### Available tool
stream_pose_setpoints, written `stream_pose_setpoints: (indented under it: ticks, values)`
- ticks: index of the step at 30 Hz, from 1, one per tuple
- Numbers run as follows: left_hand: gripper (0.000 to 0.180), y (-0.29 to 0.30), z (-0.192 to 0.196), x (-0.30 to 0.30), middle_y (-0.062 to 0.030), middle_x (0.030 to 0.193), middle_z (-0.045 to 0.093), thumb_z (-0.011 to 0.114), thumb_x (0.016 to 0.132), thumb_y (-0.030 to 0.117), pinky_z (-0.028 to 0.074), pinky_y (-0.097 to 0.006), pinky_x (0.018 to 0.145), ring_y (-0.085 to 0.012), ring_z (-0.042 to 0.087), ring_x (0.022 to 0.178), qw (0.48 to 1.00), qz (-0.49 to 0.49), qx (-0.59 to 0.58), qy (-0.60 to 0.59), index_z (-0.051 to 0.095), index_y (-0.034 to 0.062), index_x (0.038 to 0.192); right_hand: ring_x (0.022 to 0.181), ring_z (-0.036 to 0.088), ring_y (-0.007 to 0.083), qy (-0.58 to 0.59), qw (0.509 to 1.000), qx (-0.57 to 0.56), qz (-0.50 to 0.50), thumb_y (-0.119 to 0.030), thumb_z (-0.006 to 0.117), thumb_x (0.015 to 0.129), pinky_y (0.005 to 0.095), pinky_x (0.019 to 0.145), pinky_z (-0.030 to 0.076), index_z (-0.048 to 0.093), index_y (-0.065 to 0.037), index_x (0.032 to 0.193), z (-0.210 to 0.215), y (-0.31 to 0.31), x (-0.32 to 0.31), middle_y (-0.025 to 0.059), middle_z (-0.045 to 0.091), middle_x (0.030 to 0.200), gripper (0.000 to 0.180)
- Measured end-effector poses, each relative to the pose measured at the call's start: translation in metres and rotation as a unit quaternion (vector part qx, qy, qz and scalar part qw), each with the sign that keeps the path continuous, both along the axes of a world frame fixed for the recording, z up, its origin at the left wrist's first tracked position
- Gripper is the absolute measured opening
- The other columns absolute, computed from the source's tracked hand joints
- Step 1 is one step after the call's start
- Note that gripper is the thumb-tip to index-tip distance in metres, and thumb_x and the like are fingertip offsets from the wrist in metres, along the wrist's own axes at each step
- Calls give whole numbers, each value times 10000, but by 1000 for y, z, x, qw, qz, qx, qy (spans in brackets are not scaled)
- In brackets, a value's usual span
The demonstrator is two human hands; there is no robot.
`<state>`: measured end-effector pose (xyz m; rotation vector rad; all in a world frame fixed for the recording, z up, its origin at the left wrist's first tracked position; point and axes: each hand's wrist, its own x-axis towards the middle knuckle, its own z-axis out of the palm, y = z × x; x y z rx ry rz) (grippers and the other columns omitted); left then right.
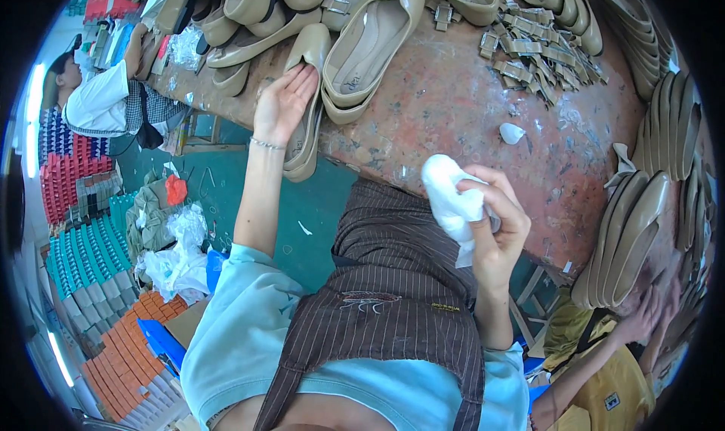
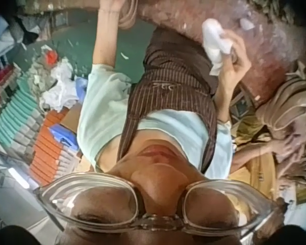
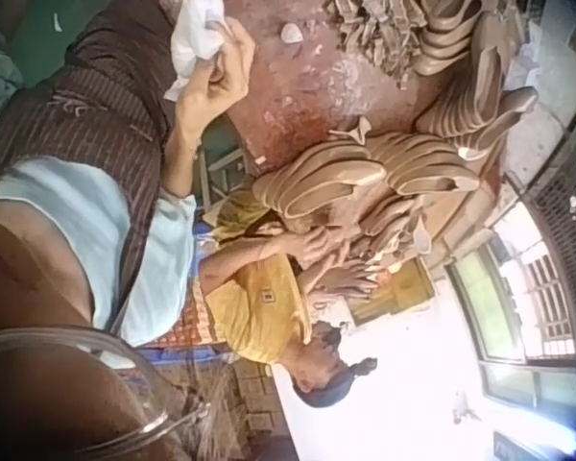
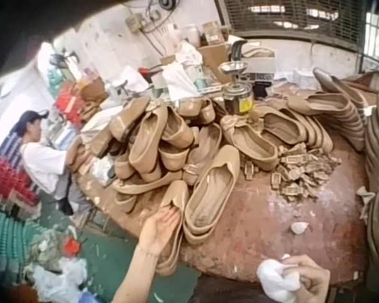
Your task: The worker is applying adhesive to the front of tan-colored flat shoes and precisely attaching metallic buckles as part of the shoe finishing process.
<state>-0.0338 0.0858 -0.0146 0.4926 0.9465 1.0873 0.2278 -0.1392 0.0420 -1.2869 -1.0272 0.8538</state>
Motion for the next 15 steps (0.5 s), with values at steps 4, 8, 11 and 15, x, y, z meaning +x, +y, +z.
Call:
stream_pose_setpoints:
  ticks: [4,8,11,15]
  values:
    - [139,23,-24,-12,-143,1126,569,536,847,-34,453,-321,929,-241,558,1040,966,-73,-18,-249,529,-22,986,943,578,199,-23,999,24,21,-88,588,868,288,805,432,675,28,961,9,1,-10,150,615,1053,172]
    - [229,3,12,-10,-125,1102,570,520,800,-72,390,-294,963,-212,505,1104,972,-9,94,-217,516,-34,1026,984,571,211,-14,999,27,-15,-93,579,880,293,833,428,669,16,998,5,1,-11,153,601,1077,184]
    - [521,-13,41,-20,-162,1285,454,461,657,-148,319,-323,1056,-236,434,1203,951,-10,197,-238,431,-67,1170,1007,566,221,-25,997,58,-48,-67,589,852,297,846,424,666,14,1008,9,10,-9,153,592,1086,192]
    - [665,-47,71,-9,-173,1335,428,458,596,-128,275,-348,1090,-282,381,1269,933,-41,212,-287,389,-37,1251,1001,577,268,-218,959,170,-67,-25,610,739,327,858,445,672,-5,1024,36,48,-19,172,595,1098,293]
